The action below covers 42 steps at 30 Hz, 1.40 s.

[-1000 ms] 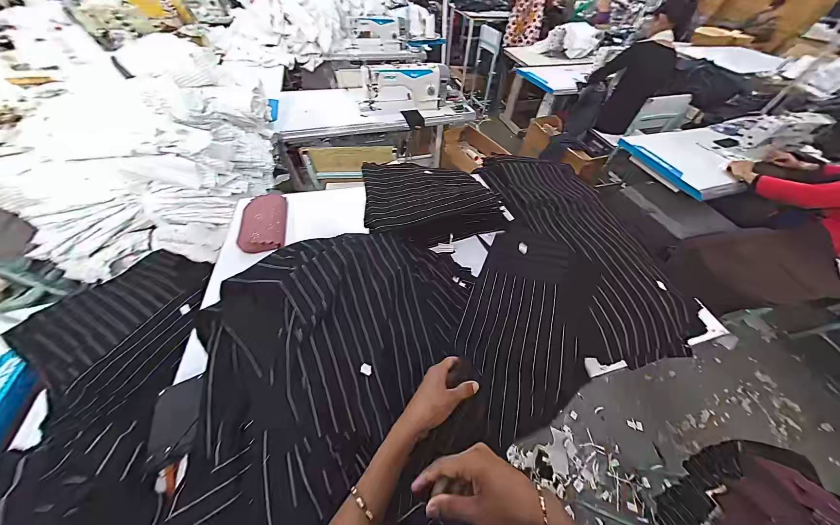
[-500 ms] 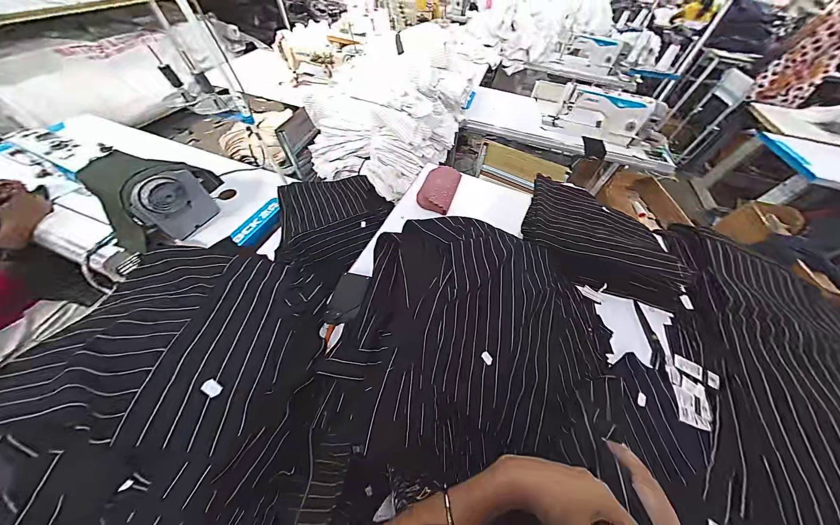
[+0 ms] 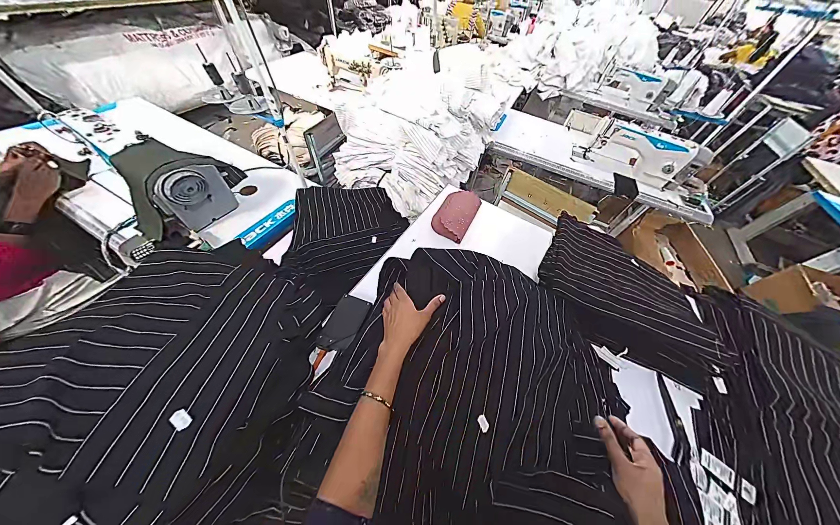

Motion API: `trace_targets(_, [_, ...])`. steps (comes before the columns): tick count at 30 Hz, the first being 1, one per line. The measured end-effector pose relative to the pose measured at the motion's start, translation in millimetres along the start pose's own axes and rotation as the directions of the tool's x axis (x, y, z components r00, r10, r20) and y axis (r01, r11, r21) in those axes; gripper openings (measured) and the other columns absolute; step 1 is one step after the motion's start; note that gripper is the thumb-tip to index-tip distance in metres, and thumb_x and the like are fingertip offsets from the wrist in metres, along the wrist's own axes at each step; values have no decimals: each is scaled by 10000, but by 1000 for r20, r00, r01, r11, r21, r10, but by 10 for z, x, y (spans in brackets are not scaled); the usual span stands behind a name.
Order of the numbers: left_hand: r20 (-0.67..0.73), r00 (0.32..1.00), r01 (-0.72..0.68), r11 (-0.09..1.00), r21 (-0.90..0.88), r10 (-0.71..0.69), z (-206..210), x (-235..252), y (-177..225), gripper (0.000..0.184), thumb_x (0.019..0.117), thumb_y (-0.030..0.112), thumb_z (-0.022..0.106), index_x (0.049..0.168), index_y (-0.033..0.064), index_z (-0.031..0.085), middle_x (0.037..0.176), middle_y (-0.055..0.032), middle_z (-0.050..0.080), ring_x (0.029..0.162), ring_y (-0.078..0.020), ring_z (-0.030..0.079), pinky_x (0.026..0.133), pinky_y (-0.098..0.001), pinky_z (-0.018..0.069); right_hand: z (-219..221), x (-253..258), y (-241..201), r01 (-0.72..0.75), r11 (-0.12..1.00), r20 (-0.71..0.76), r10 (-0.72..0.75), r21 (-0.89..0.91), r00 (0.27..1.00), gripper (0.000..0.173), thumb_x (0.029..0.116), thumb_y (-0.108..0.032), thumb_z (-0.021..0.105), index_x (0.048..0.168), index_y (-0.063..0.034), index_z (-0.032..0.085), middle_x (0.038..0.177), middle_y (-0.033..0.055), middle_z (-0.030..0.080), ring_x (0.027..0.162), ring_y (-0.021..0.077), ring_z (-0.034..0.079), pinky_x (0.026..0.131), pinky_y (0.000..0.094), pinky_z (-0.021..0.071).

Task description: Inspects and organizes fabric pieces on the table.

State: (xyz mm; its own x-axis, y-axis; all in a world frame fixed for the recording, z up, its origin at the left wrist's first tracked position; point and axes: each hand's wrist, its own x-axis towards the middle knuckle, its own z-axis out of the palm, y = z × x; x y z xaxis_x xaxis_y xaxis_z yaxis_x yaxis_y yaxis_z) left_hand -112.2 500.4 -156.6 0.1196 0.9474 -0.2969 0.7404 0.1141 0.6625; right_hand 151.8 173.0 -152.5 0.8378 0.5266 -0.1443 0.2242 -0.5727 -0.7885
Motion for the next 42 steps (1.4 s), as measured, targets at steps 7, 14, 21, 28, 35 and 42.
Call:
trace_targets(7, [169, 973, 152, 988, 28, -155, -128, 125, 162, 1221, 722, 849, 658, 1462, -88, 402, 1317, -286, 605, 1244, -401, 603, 1040, -558, 479, 471, 43, -96, -68, 993, 219, 87, -92, 972, 887, 906, -349, 773, 1519, 127, 343, 1501, 361, 441, 1442, 427, 422, 1210, 508, 305])
trace_targets(14, [292, 949, 17, 948, 318, -115, -206, 132, 145, 1174, 773, 920, 472, 1461, -31, 494, 1585, -286, 330, 1498, -443, 275, 1157, -680, 244, 417, 202, -202, -33, 990, 375, 81, -135, 924, 711, 872, -317, 804, 1354, 131, 534, 1259, 325, 630, 1226, 359, 602, 1073, 503, 444])
trace_targets(21, [325, 945, 92, 930, -357, 31, -28, -56, -38, 769, 876, 588, 727, 1289, -45, 585, 1173, -208, 681, 1106, -268, 665, 998, -476, 506, 688, 157, -308, -92, 994, 465, 57, 54, 884, 477, 949, -276, 707, 1244, 87, 611, 1118, 169, 707, 1033, 125, 661, 965, 323, 503])
trace_targets(28, [380, 919, 192, 723, -663, 105, -142, -463, 144, 511, 939, 364, 735, 1239, -17, 575, 1014, -71, 708, 907, -89, 685, 856, -299, 567, 986, -91, -592, -207, 926, 504, 20, 317, 863, 399, 1043, -117, 466, 1342, 145, 449, 1186, 160, 614, 1033, 19, 588, 934, 194, 473])
trace_targets(35, [126, 975, -83, 821, -565, 185, -854, -531, 271, 575, 817, 234, 854, 1256, -21, 586, 1066, -56, 728, 969, -74, 702, 911, -297, 581, 1418, -309, -1188, -190, 800, 532, -182, 570, 827, 227, 933, 63, 554, 1160, 65, 561, 933, -38, 703, 860, -100, 643, 835, 113, 535])
trace_targets(42, [59, 990, -104, 946, -308, 128, -1343, 155, -402, 654, 850, 330, 824, 1344, -7, 560, 1215, -148, 675, 1083, -160, 659, 992, -391, 521, 1985, -238, -1381, -195, 855, 672, -217, 481, 708, 414, 922, -182, 765, 1242, 28, 606, 1158, 102, 699, 1073, 68, 654, 988, 265, 522])
